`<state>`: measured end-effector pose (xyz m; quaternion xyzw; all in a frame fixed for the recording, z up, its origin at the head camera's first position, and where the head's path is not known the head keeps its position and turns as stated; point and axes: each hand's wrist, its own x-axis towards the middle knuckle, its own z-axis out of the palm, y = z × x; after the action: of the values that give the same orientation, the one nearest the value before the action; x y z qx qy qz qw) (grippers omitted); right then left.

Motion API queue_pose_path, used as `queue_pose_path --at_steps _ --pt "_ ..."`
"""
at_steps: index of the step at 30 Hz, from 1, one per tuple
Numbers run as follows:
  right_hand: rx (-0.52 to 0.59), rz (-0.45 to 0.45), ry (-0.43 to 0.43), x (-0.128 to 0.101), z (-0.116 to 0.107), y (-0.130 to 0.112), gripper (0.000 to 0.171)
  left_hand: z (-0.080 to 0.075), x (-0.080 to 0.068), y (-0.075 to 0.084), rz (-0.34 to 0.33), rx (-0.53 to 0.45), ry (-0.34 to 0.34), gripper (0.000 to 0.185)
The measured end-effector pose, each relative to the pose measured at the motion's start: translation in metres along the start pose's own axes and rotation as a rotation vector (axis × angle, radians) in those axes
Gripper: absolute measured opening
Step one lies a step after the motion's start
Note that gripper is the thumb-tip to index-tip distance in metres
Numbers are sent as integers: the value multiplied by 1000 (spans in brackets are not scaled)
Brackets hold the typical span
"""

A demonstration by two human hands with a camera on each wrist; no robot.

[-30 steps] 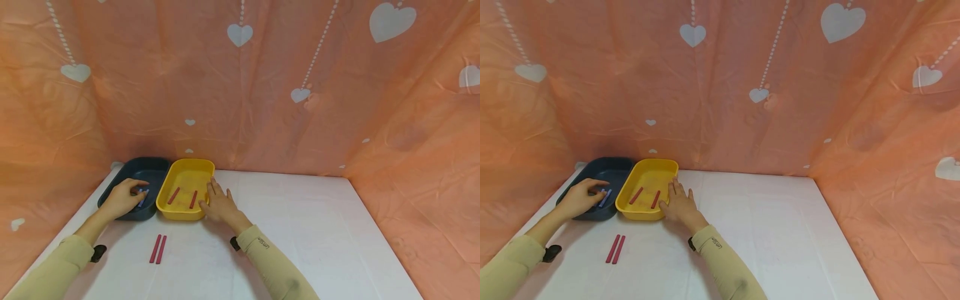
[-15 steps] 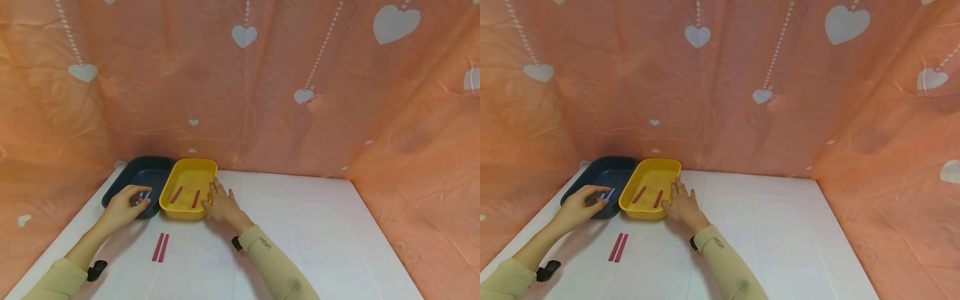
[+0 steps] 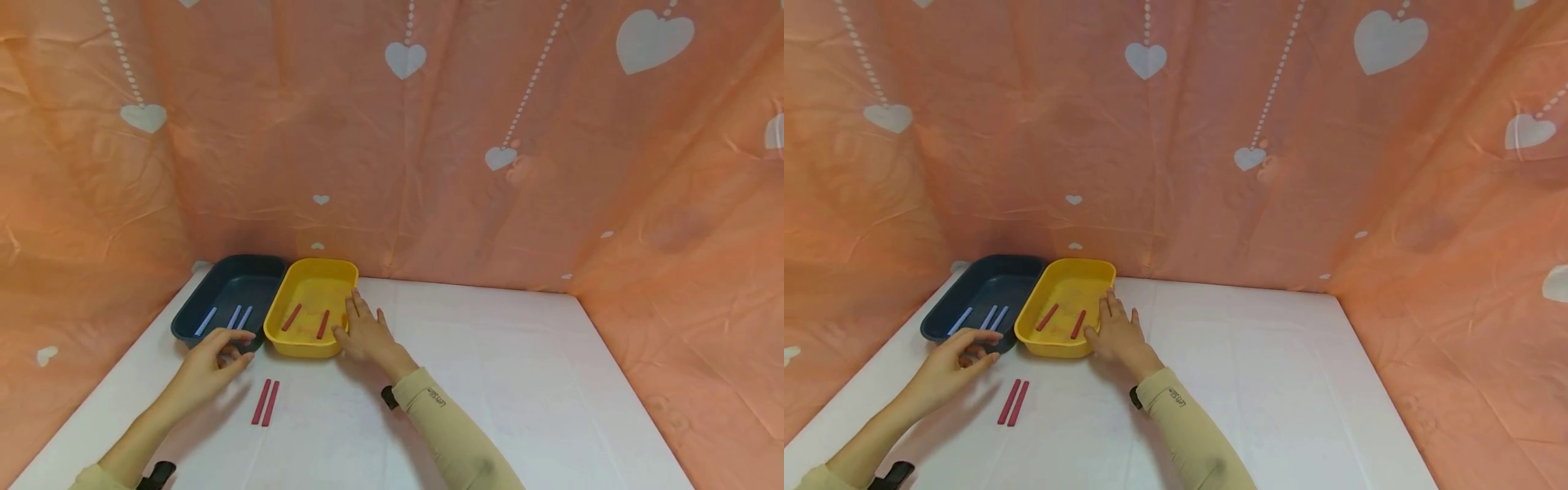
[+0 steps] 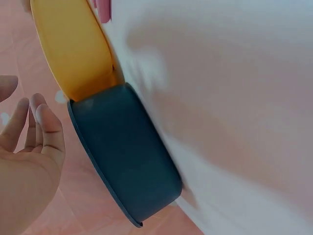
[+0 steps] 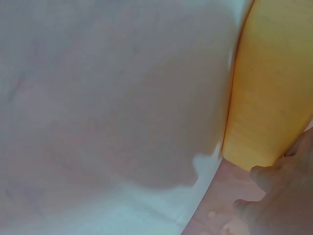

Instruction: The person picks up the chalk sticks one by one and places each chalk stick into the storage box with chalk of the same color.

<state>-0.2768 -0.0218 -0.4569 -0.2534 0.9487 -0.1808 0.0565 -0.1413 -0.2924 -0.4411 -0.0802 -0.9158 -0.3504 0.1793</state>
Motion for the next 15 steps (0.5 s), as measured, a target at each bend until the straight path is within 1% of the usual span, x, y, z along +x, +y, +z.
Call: queue_pose_path --at_steps 3,5,8,9,12,15 --pt "3 5 1 0 0 -1 76 3 -4 3 2 -12 -8 31" --pt "6 6 3 -1 -1 -1 76 5 -7 3 -15 -15 -35 32" --pt "3 6 -1 -1 -2 -2 76 10 -11 0 -13 -25 -73 32" --pt "2 5 0 -1 -2 -2 76 12 -12 0 -23 -26 -96 33" --pt "-2 -1 3 0 -1 -1 76 16 -14 -2 -13 -23 -144 33" --pt "-4 -3 6 1 0 -1 76 17 -15 -1 -41 -16 -207 35"
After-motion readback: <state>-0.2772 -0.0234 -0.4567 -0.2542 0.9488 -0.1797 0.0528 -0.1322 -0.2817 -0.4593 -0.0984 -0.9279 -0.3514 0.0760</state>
